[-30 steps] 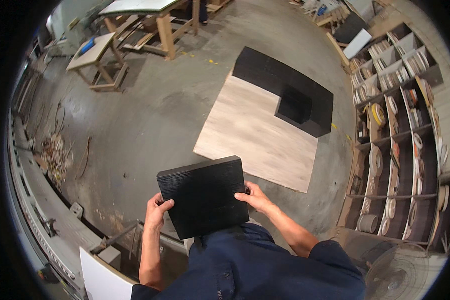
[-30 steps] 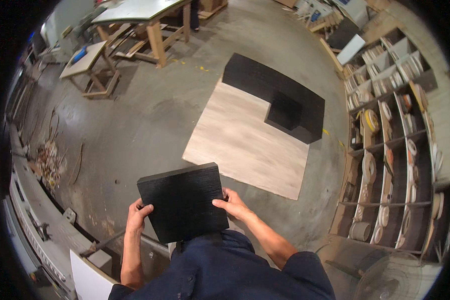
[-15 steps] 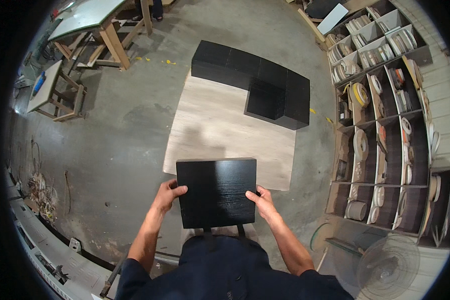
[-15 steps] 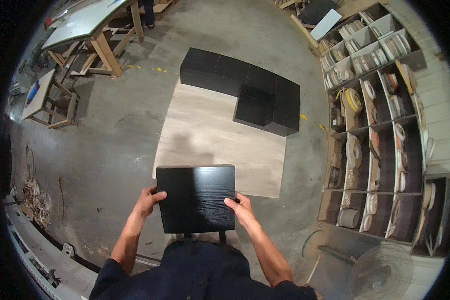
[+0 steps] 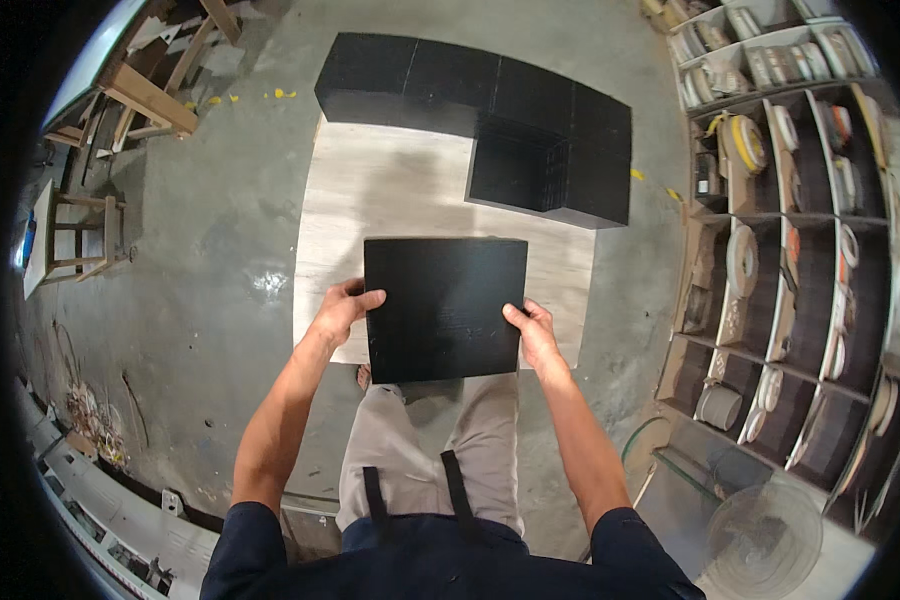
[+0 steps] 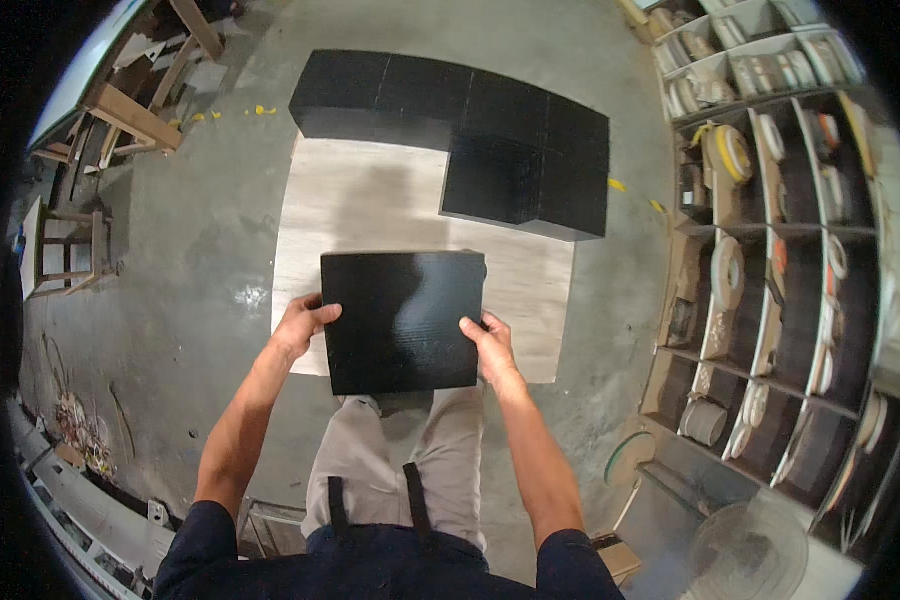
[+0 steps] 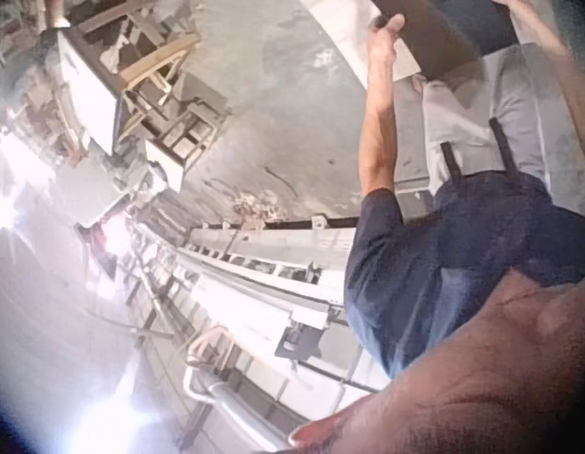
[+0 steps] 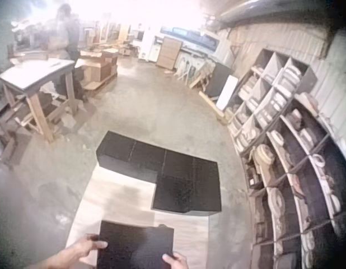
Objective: The person picks up black panels from a white work table and stacks them by hand onto a low black cabinet base on the floor.
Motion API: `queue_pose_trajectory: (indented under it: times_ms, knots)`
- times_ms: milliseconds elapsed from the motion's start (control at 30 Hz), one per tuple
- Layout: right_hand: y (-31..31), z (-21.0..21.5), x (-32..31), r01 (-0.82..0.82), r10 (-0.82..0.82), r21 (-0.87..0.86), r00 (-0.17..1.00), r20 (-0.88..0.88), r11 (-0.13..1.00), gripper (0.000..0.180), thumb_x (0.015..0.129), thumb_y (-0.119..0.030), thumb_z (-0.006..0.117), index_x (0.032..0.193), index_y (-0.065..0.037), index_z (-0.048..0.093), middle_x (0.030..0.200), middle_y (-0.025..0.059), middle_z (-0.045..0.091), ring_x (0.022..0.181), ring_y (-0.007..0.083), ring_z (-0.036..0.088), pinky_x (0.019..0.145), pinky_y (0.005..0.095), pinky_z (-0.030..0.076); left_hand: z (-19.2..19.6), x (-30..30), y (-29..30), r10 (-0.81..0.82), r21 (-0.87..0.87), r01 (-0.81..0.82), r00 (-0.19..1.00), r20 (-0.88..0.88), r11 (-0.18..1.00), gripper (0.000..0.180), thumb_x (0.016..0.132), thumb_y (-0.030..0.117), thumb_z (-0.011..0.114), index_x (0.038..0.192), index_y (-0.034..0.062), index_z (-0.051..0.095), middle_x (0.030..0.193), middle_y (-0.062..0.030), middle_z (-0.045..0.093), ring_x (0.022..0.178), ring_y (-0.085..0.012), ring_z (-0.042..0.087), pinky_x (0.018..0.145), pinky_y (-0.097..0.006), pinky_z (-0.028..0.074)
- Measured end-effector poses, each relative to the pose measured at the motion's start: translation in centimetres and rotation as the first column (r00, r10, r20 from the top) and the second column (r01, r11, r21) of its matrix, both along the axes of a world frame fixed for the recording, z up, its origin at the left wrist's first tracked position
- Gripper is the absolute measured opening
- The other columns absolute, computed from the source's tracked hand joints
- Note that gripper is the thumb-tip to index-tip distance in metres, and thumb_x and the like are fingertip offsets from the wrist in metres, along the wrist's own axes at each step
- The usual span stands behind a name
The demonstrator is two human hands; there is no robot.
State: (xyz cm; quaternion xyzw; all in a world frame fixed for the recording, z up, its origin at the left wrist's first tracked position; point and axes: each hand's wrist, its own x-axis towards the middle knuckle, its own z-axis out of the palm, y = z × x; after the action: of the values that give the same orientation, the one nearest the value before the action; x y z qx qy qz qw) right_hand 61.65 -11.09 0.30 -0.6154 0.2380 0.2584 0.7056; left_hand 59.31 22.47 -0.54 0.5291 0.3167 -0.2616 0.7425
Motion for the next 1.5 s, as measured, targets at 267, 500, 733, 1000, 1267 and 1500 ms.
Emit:
queue_pose_trajectory:
  times_ms: [267, 500, 733, 1000, 1267, 1500]
  knots:
    - [-4.8, -18.2, 13.2, 0.061, -0.053, 0.067, 0.992, -0.112, 0.996, 0.036, 0.082, -0.008, 0.066, 0.115, 0.004, 0.056, 0.108, 0.0080, 0.062, 0.096, 0.0160, 0.056, 0.087, 0.0291, 0.044, -16.4, 13.3, -5.0, -0.010, 0.002, 0.010, 0.999, -0.045, 1.000, 0.065, 0.072, 0.019, 0.078, 0.122, -0.0115, 0.050, 0.112, -0.0173, 0.059, 0.103, -0.0250, 0.056, 0.093, -0.035, 0.044]
    - [-8.2, -30.7, 21.1, 0.215, -0.215, -0.028, 0.941, -0.262, 0.976, 0.044, 0.080, -0.005, 0.067, 0.120, 0.005, 0.051, 0.113, 0.0109, 0.059, 0.099, 0.0198, 0.057, 0.089, 0.0317, 0.045, -29.8, 22.7, -9.3, -0.058, 0.024, 0.062, 0.990, -0.129, 0.998, 0.064, 0.075, 0.018, 0.076, 0.124, -0.0123, 0.047, 0.113, -0.0183, 0.059, 0.105, -0.0261, 0.055, 0.096, -0.034, 0.043]
    - [-10.1, -32.9, 22.6, 0.336, -0.342, -0.063, 0.927, -0.155, 0.940, 0.057, 0.081, -0.011, 0.069, 0.129, 0.006, 0.043, 0.121, 0.0110, 0.054, 0.109, 0.0184, 0.050, 0.098, 0.0289, 0.036, -33.8, 26.6, -11.3, -0.055, 0.036, 0.063, 0.980, -0.193, 0.997, 0.073, 0.076, 0.020, 0.075, 0.130, -0.0128, 0.039, 0.117, -0.0171, 0.056, 0.106, -0.0250, 0.054, 0.095, -0.034, 0.042]
    - [-10.9, -34.0, 15.6, 0.837, -0.624, 0.183, 0.514, -0.588, 0.516, 0.045, 0.087, -0.020, 0.065, 0.124, -0.001, 0.048, 0.121, 0.0096, 0.052, 0.112, 0.0226, 0.047, 0.099, 0.0363, 0.035, -35.7, 29.0, -13.0, -0.105, 0.016, 0.112, 0.964, -0.246, 0.994, 0.080, 0.075, 0.027, 0.076, 0.134, -0.0103, 0.036, 0.122, -0.0175, 0.054, 0.115, -0.0296, 0.048, 0.100, -0.040, 0.035]
    - [-12.5, -34.8, 20.8, 0.855, -0.719, 0.049, 0.464, -0.517, 0.516, 0.034, 0.090, -0.018, 0.061, 0.117, -0.002, 0.052, 0.115, 0.0070, 0.056, 0.107, 0.0201, 0.051, 0.093, 0.0340, 0.040, -34.7, 34.9, -17.1, -0.101, 0.077, 0.112, 0.985, -0.138, 0.991, 0.076, 0.076, 0.032, 0.075, 0.129, -0.0105, 0.042, 0.124, -0.0171, 0.053, 0.117, -0.0275, 0.046, 0.102, -0.039, 0.032]
    - [-13.6, -35.6, 23.8, 0.894, -0.782, 0.079, 0.426, -0.454, 0.441, 0.031, 0.088, -0.015, 0.063, 0.114, -0.003, 0.053, 0.112, 0.0061, 0.057, 0.105, 0.0199, 0.051, 0.090, 0.0342, 0.043, -33.5, 37.2, -20.1, -0.006, 0.100, 0.006, 1.000, -0.007, 0.995, 0.059, 0.082, 0.028, 0.070, 0.121, -0.0113, 0.050, 0.114, -0.0163, 0.059, 0.107, -0.0254, 0.053, 0.098, -0.034, 0.035]
